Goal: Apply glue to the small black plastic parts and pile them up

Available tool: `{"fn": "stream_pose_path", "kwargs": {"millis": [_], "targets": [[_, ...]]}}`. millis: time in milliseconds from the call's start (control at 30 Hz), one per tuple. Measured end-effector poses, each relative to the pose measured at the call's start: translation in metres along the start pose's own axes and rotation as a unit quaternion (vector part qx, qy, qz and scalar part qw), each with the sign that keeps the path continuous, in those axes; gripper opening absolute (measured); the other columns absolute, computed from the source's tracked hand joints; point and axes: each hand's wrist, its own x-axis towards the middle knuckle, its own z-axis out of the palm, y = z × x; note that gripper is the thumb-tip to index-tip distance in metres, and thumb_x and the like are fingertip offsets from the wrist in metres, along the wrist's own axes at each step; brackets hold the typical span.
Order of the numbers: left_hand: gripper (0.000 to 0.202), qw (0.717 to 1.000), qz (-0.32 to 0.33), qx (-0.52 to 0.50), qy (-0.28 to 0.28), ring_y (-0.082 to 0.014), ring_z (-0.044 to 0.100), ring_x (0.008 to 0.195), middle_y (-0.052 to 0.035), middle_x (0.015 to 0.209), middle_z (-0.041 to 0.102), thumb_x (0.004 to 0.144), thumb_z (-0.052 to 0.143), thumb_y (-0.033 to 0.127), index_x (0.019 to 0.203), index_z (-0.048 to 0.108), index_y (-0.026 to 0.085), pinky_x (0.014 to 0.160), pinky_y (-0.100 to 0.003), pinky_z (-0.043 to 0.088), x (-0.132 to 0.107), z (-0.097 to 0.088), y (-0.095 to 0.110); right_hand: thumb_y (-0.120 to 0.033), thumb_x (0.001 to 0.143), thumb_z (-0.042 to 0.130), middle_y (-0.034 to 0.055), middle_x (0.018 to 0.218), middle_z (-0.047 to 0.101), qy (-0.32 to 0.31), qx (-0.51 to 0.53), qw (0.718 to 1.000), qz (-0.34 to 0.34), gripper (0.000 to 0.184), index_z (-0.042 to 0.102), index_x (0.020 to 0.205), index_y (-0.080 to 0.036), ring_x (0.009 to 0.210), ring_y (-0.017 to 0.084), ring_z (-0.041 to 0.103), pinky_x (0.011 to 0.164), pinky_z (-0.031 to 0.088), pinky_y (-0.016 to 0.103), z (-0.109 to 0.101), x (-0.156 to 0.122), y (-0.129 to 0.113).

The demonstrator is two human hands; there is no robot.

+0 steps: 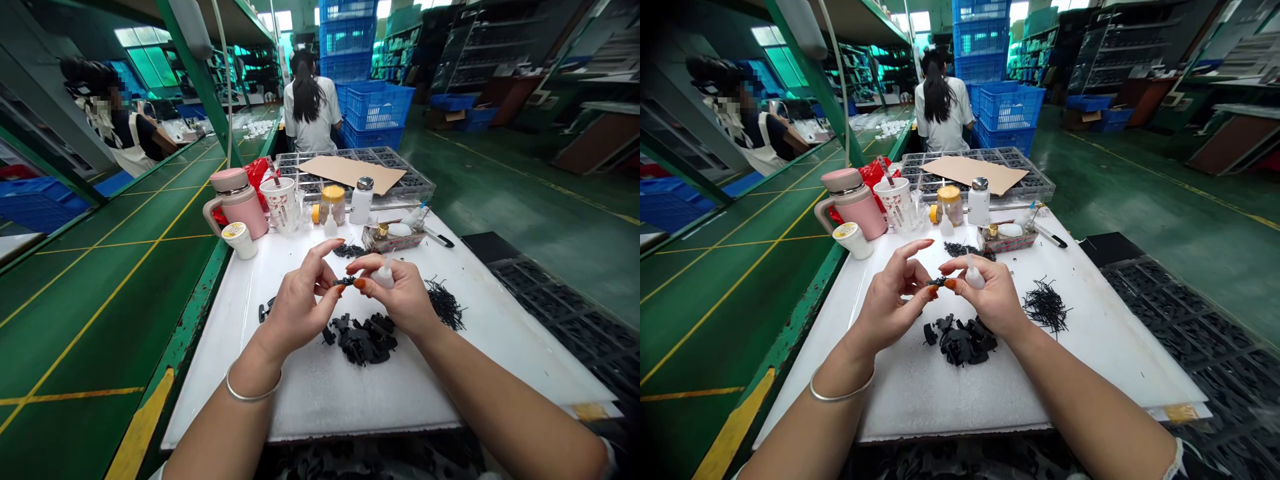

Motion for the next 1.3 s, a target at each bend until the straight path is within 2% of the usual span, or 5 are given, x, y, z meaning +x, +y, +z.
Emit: {"fn": "stream_pose_path", "kwargs": {"millis": [500, 733, 900, 1133, 1300], "targets": [[0.065, 1.000, 0.017, 0.004, 0.016, -0.0098, 0.052, 0.062, 0.0034, 0.071, 0.051, 0.079, 0.056, 0.007, 0.139, 0.035, 0.023, 0.063, -0.021, 0.051, -0.0007, 0.0016, -0.0012, -0.026, 0.078, 0.072, 0.0013, 0.083, 0.066, 0.007, 0.016, 1.000, 0.000, 0.009, 0.070, 0.083, -0.019, 0.065, 0.010, 0.053, 0.060, 0.042, 0.024, 0.0033, -0.0007, 0.0028], [0.065, 1.000, 0.015, -0.003, 0.021, -0.0095, 0.051, 0.062, 0.0037, 0.071, 0.051, 0.079, 0.057, 0.008, 0.138, 0.036, 0.023, 0.063, -0.021, 0.051, 0.0011, 0.0000, -0.0006, -0.025, 0.071, 0.077, -0.0031, 0.065, 0.062, -0.011, 0.017, 0.998, 0.052, 0.020, 0.072, 0.089, -0.019, 0.059, 0.009, 0.051, 0.057, 0.040, 0.022, 0.0043, 0.0014, 0.0019], [0.064, 0.999, 0.005, -0.023, 0.028, -0.0096, 0.053, 0.063, 0.0031, 0.073, 0.052, 0.080, 0.058, 0.010, 0.138, 0.035, 0.023, 0.062, -0.021, 0.051, 0.0014, -0.0008, 0.0006, -0.024, 0.073, 0.075, -0.0007, 0.073, 0.066, -0.043, 0.031, 0.997, 0.051, 0.012, 0.072, 0.082, -0.018, 0.067, 0.011, 0.055, 0.062, 0.042, 0.023, 0.0067, 0.0018, 0.0027], [0.064, 0.998, 0.001, -0.062, 0.023, -0.0104, 0.058, 0.065, 0.0029, 0.074, 0.055, 0.080, 0.058, 0.009, 0.138, 0.034, 0.022, 0.062, -0.021, 0.052, 0.0013, -0.0010, 0.0006, -0.027, 0.075, 0.073, -0.0016, 0.064, 0.058, -0.037, 0.033, 0.998, 0.048, 0.013, 0.069, 0.076, -0.015, 0.059, 0.010, 0.049, 0.055, 0.039, 0.022, 0.0072, 0.0004, 0.0034], [0.046, 0.999, -0.039, -0.020, 0.016, -0.0143, 0.062, 0.084, -0.0035, 0.090, 0.064, 0.083, 0.059, 0.018, 0.128, 0.048, 0.023, 0.068, -0.023, 0.054, 0.0040, -0.0046, -0.0002, -0.032, 0.073, 0.075, -0.0011, 0.063, 0.057, -0.022, 0.013, 0.998, 0.058, 0.019, 0.067, 0.074, -0.015, 0.058, 0.010, 0.049, 0.054, 0.039, 0.023, 0.0066, 0.0003, 0.0047]]}}
